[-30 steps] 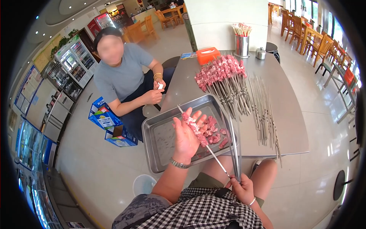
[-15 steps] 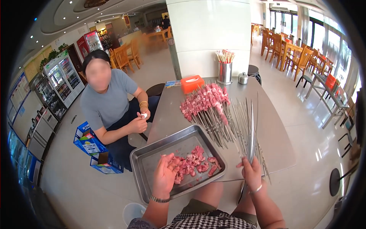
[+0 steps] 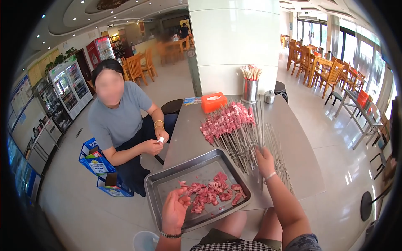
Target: Skewering small pieces of meat onto metal skewers.
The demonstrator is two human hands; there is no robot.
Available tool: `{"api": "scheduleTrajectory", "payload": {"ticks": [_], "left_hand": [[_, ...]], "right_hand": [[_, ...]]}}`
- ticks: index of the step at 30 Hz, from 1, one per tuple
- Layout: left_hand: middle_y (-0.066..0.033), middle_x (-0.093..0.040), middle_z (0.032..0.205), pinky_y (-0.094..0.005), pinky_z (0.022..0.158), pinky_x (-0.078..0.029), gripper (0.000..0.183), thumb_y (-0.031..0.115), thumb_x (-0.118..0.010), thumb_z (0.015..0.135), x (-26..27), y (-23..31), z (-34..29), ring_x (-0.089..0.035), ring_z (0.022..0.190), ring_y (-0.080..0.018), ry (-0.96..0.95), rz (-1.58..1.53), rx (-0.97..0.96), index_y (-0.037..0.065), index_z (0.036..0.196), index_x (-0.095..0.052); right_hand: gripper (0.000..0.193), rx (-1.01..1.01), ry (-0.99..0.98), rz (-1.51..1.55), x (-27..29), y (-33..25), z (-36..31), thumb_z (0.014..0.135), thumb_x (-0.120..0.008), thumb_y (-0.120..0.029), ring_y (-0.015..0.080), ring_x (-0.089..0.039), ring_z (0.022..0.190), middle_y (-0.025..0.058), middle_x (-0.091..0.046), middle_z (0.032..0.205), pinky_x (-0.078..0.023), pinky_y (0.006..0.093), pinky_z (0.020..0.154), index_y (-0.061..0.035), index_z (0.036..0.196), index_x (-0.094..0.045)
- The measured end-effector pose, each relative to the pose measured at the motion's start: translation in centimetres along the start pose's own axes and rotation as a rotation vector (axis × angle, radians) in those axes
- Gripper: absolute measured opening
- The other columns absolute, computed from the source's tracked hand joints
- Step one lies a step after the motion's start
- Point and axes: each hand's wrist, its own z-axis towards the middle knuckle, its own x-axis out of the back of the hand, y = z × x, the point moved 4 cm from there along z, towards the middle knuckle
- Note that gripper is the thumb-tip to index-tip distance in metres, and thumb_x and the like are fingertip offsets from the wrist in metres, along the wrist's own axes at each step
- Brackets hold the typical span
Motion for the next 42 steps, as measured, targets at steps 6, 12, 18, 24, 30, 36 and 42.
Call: {"api": "scheduleTrajectory", "payload": {"ticks": [6, 12, 18, 24, 30, 36, 42], "left_hand": [[-0.0089, -0.057, 0.112, -0.0312, 0.075, -0.045, 0.023, 0.023, -0.043, 0.095, 2.8, 2.7, 0.6, -0.056, 0.084, -0.0174, 0.047, 0.198, -0.117, 0.007, 0.106, -0.055], [-0.0073, -0.059, 0.105, -0.026, 0.074, -0.044, 0.024, 0.023, -0.043, 0.097, 1.1, 5.4, 3.8, -0.057, 0.083, -0.012, -0.042, 0.67, -0.218, 0.005, 0.106, -0.056], [-0.0113, -0.058, 0.095, -0.0368, 0.072, -0.047, 0.017, 0.021, -0.058, 0.084, 0.6, 2.7, 4.6, -0.059, 0.085, -0.0264, -0.348, 1.984, -0.401, 0.008, 0.096, -0.059], [-0.0112, -0.059, 0.089, -0.0415, 0.072, -0.048, 0.015, 0.02, -0.059, 0.08, 0.8, -0.6, 6.6, -0.059, 0.085, -0.0317, -0.479, 2.105, -0.37, 0.008, 0.088, -0.059], [-0.0111, -0.062, 0.093, -0.0344, 0.075, -0.049, 0.012, 0.011, -0.053, 0.084, 1.8, 2.4, 7.9, -0.062, 0.085, -0.0254, -0.373, 1.716, -0.297, 0.003, 0.091, -0.058], [-0.0096, -0.061, 0.106, -0.0268, 0.085, -0.045, 0.025, 0.01, -0.047, 0.093, 0.2, 2.5, 5.9, -0.057, 0.102, -0.0139, -0.255, 0.648, 0.125, -0.004, 0.112, -0.054], [-0.0075, -0.06, 0.109, -0.0263, 0.083, -0.045, 0.022, 0.012, -0.051, 0.092, -0.8, 1.6, 5.2, -0.058, 0.099, -0.0148, -0.25, 0.817, -0.071, -0.001, 0.107, -0.06]], "right_hand": [[0.017, -0.156, -0.106, 0.204, 3.9, -4.2, -9.1, 0.092, -0.051, -0.018, 0.0047, -0.043, 0.051, -0.0011, -0.05, 0.061, -0.034, 0.0204, 0.047, -0.0034, 0.094, -0.059], [0.023, -0.185, -0.225, 0.256, 7.5, -1.9, -20.4, 0.096, -0.043, -0.02, 0.0052, -0.037, 0.046, -0.0021, -0.044, 0.056, -0.028, 0.0196, 0.04, -0.0026, 0.097, -0.057], [0.018, -0.397, -0.233, 0.526, 6.1, 0.2, -28.1, 0.097, -0.04, -0.017, 0.0056, -0.037, 0.043, 0.0064, -0.055, 0.06, -0.027, 0.0179, 0.04, -0.0061, 0.111, -0.045], [0.01, -0.441, -0.166, 0.546, 6.8, 0.9, -29.8, 0.095, -0.041, -0.008, 0.0045, -0.036, 0.043, 0.0084, -0.058, 0.066, -0.026, 0.0171, 0.04, -0.008, 0.105, -0.039], [0.012, -0.441, -0.151, 0.53, 7.3, 0.3, -29.0, 0.091, -0.044, -0.002, 0.0062, -0.043, 0.046, 0.0075, -0.057, 0.068, -0.031, 0.0175, 0.042, -0.006, 0.103, -0.041], [0.009, -0.32, -0.294, 0.425, 6.0, -0.6, -28.0, 0.088, -0.048, 0.001, 0.0096, -0.058, 0.062, 0.008, -0.062, 0.069, -0.042, 0.0201, 0.055, 0.0007, 0.097, -0.048], [0.013, -0.308, -0.492, 0.386, 4.7, -2.5, -28.0, 0.089, -0.048, -0.001, 0.0085, -0.06, 0.065, 0.0073, -0.065, 0.07, -0.045, 0.0198, 0.058, 0.0013, 0.101, -0.051]]}}
